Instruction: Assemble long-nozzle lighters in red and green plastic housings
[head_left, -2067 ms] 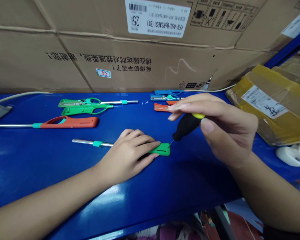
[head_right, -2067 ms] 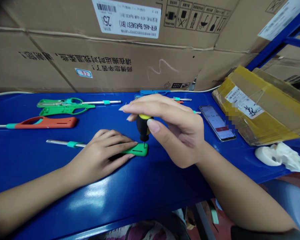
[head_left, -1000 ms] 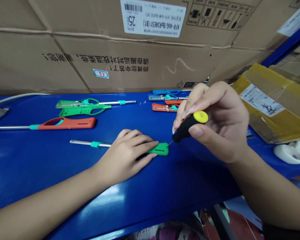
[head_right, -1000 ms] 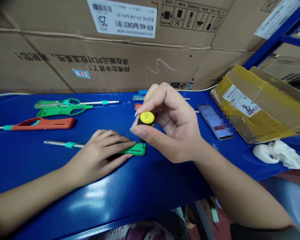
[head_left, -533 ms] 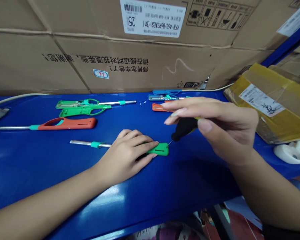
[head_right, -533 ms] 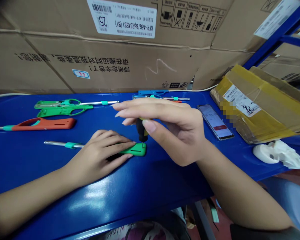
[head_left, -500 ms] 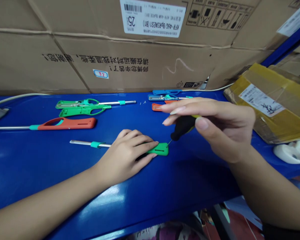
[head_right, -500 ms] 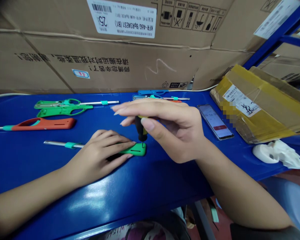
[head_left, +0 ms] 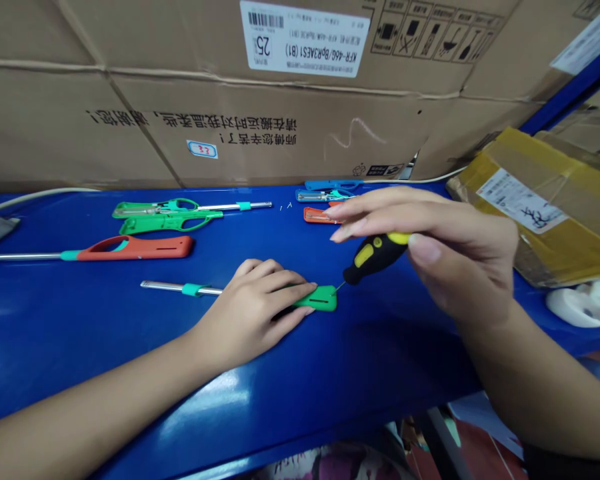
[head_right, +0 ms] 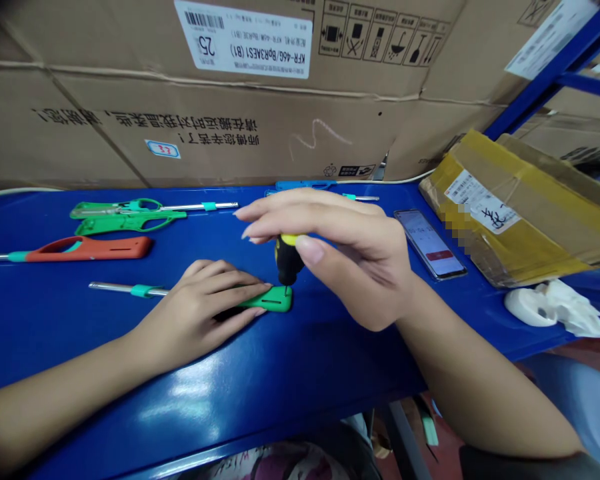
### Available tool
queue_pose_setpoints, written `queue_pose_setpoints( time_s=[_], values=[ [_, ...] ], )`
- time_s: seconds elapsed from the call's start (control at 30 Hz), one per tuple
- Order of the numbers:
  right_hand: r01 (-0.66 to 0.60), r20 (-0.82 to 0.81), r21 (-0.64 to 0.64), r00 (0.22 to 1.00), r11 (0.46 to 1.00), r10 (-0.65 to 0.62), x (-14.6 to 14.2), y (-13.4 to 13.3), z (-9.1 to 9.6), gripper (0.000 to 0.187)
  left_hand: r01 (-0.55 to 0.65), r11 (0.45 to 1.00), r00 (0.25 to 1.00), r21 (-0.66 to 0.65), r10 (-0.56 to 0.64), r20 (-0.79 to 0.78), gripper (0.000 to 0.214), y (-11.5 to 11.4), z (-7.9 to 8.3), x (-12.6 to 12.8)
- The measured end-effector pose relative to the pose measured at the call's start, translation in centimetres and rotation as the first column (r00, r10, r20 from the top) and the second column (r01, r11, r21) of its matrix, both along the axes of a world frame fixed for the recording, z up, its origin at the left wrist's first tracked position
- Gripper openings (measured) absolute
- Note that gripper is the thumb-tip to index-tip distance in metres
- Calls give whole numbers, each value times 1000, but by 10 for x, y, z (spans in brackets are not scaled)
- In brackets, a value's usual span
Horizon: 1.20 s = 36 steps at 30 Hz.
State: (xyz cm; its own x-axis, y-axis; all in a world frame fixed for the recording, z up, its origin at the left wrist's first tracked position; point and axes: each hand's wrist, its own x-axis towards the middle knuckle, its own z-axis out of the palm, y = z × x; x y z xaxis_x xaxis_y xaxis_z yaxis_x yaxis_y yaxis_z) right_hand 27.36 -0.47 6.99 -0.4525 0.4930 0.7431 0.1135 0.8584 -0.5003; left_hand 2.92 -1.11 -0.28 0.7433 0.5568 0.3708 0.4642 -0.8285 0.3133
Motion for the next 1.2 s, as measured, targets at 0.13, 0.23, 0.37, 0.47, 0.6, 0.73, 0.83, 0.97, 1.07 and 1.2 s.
queue_pose_setpoints(
  time_s=[0.13,0.23,0.37,0.47,0.6,0.73,0.83,0.97,1.07,1.2],
  values=[
    [-20,-45,-72,999,997,17,-1,-7,2,29,1,1000,1000,4,-1,3,26,1,0,0],
    [4,-85,-66,996,998,-9,-4,-4,-1,18,1,1000,1000,0,-1,1,27,1,0,-1],
    [75,-119,-45,990,996,-80,-5,1,-5,18,5,1000,1000,-5,-5,1,26,1,0,0],
    [93,-98,-31,991,995,-96,-6,4,-9,10,3,1000,1000,-4,-3,8,26,0,0,0],
    [65,-92,15,994,998,-63,-8,4,-12,18,5,1000,1000,-6,-5,4,26,1,0,-1],
    [-7,-36,-60,999,998,5,-6,-4,-7,30,2,1000,1000,-4,-2,4,26,1,-2,-1],
    [-18,15,-209,1000,978,22,-4,-12,-1,38,1,1000,1000,-6,-1,5,26,1,-3,-1],
    [-65,-28,-203,998,977,61,-2,-11,0,33,0,1000,1000,2,0,3,27,1,-3,-1],
    [-24,-87,-121,996,992,14,-1,-4,-3,23,-1,1000,1000,-5,1,-4,27,1,-2,-1],
    [59,-75,25,996,998,-57,-2,6,-5,23,-2,1000,1000,-11,2,-7,28,1,-1,-1]
  ],
)
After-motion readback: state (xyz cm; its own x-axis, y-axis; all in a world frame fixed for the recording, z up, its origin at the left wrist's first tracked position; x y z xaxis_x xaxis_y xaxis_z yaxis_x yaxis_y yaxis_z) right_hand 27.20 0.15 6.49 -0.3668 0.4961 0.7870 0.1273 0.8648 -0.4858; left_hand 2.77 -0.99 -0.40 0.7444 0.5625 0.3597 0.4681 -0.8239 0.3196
